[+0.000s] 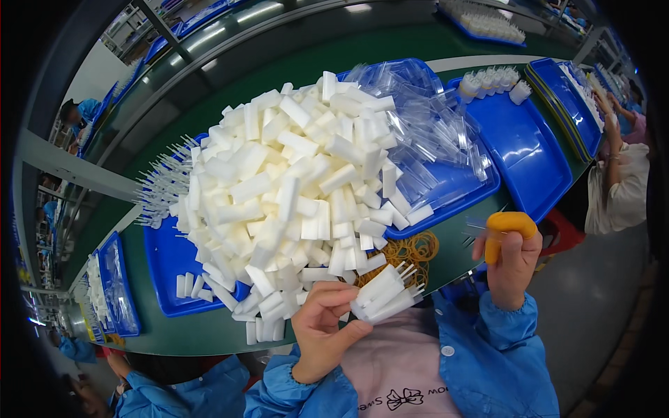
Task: The person assembles cotton swabs by inserting white cotton tips into plastic sticks, bundling them with rubber bands, and trimming the tips with scissors. The finished bundles are placed into a blue tray.
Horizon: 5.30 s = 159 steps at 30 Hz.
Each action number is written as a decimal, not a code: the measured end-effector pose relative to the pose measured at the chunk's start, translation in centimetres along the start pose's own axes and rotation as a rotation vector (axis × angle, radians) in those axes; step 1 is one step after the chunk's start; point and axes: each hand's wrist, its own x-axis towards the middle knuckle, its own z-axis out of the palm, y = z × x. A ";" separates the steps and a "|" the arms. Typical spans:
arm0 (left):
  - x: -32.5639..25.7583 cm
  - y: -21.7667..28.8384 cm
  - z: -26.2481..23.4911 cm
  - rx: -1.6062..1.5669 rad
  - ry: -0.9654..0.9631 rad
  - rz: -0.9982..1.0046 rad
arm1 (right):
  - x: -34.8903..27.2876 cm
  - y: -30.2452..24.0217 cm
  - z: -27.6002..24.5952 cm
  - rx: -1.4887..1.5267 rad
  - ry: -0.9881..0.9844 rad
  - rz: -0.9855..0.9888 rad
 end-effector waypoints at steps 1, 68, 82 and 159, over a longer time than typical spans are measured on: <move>-0.2 0.0 -0.1 0.057 0.010 0.030 | -0.6 -1.0 1.1 0.001 0.130 0.163; 0.7 0.9 0.7 -0.097 -0.112 -0.103 | -2.8 -0.3 3.2 -0.169 -0.218 -0.026; -0.2 1.0 0.9 -0.011 -0.097 -0.037 | -3.9 -0.2 4.6 -0.145 -0.178 -0.039; 0.3 3.4 2.9 0.977 -0.225 0.366 | -0.8 -0.4 2.9 0.167 -0.179 0.138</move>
